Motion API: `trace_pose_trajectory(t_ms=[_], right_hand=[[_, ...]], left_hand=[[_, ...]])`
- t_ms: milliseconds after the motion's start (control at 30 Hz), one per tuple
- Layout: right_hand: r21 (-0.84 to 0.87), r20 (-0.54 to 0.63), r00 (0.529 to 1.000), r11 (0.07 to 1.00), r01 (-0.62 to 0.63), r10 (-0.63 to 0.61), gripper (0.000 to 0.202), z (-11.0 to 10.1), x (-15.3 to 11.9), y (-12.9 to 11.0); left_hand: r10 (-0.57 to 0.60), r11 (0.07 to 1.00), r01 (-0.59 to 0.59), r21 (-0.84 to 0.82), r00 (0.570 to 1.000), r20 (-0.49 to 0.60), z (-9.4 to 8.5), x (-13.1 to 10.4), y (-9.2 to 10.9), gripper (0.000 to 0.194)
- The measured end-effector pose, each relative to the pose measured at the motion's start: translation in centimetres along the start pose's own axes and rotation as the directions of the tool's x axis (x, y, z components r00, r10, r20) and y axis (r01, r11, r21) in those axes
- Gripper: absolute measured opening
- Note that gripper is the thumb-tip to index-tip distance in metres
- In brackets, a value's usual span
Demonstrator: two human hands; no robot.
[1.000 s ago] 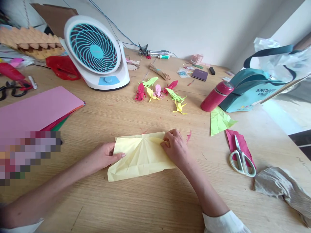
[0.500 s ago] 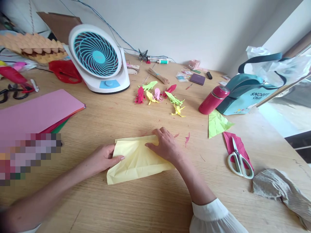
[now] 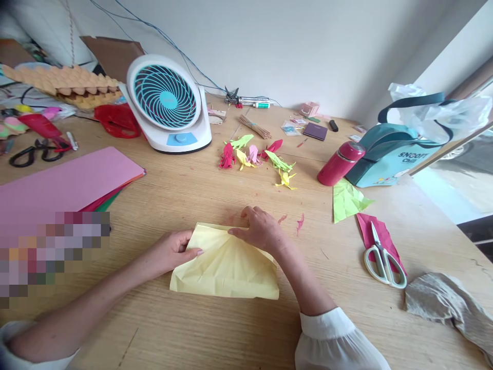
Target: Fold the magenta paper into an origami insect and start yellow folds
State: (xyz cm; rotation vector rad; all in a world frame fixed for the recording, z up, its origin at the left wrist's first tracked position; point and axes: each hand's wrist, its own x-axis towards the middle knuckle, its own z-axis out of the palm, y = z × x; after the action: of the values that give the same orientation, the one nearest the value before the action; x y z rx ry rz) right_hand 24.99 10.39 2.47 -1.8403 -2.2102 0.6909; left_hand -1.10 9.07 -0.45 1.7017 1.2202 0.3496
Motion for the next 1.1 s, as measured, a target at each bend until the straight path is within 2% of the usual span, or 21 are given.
trace_pose_trajectory(t_ms=[167, 367, 467, 533, 600, 633, 667, 700, 767, 833, 867, 933, 967, 1100], right_hand=[[0.024, 0.101, 0.995, 1.0, 0.012, -0.015, 0.031, -0.8, -0.5, 0.2], [0.167, 0.234, 0.962, 0.981, 0.103, -0.141, 0.03, -1.4, -1.2, 0.3], [0.266, 0.23, 0.958, 0.958, 0.106, -0.17, 0.027, -2.0, -2.3, -0.1], [0.285, 0.173, 0.972, 0.953, 0.107, -0.161, 0.022, -2.5, -3.4, -0.5], [0.254, 0.116, 0.983, 0.961, 0.106, -0.14, 0.018, -3.0, -4.7, -1.1], [0.237, 0.101, 0.987, 0.966, 0.102, -0.129, 0.017, -3.2, -5.3, -1.3], [0.223, 0.093, 0.989, 0.97, 0.095, -0.118, 0.017, -3.3, -5.9, -1.7], [0.213, 0.092, 0.99, 0.973, 0.089, -0.111, 0.018, -3.4, -6.4, -2.0], [0.214, 0.089, 0.99, 0.973, 0.092, -0.113, 0.019, -3.5, -7.2, -2.6], [0.226, 0.078, 0.989, 0.969, 0.103, -0.124, 0.019, -3.5, -7.7, -3.1], [0.235, 0.075, 0.989, 0.966, 0.106, -0.127, 0.019, -3.4, -7.8, -3.2], [0.266, 0.084, 0.989, 0.959, 0.096, -0.122, 0.02, -3.3, -8.1, -3.0], [0.293, 0.099, 0.988, 0.952, 0.086, -0.12, 0.019, -3.2, -8.2, -2.7], [0.417, 0.169, 0.979, 0.908, 0.034, -0.114, 0.015, -2.2, -8.3, -1.2]], left_hand=[[-0.004, 1.0, 0.004, 0.002, 1.0, -0.009, 0.2, -0.1, -0.3, 0.032], [0.031, 0.999, -0.03, 0.031, 0.999, -0.009, 0.2, -0.5, -0.2, 0.032], [0.081, 0.996, -0.081, 0.04, 0.997, 0.003, -0.1, -0.7, 0.0, 0.028], [0.154, 0.986, -0.151, 0.067, 0.987, -0.054, -0.6, -0.9, 0.5, 0.024], [0.286, 0.952, -0.257, 0.168, 0.941, -0.18, -1.5, -1.1, 1.7, 0.026], [0.369, 0.917, -0.307, 0.253, 0.895, -0.249, -1.9, -1.1, 2.7, 0.033], [0.473, 0.86, -0.377, 0.343, 0.842, -0.26, -2.3, -1.2, 3.9, 0.044], [0.562, 0.794, -0.441, 0.419, 0.794, -0.23, -2.7, -1.3, 5.3, 0.051], [0.653, 0.662, -0.535, 0.524, 0.756, -0.052, -2.9, -1.2, 8.0, 0.054], [0.653, 0.558, -0.626, 0.544, 0.737, 0.177, -2.5, -0.9, 10.0, 0.045], [0.622, 0.54, -0.653, 0.532, 0.735, 0.271, -2.2, -0.6, 10.6, 0.034], [0.545, 0.555, -0.663, 0.502, 0.746, 0.382, -1.6, 0.0, 10.8, 0.018], [0.513, 0.584, -0.652, 0.484, 0.758, 0.402, -1.3, 0.2, 10.5, 0.018], [0.443, 0.719, -0.586, 0.373, 0.8, 0.404, -1.1, 0.8, 8.6, 0.022]])
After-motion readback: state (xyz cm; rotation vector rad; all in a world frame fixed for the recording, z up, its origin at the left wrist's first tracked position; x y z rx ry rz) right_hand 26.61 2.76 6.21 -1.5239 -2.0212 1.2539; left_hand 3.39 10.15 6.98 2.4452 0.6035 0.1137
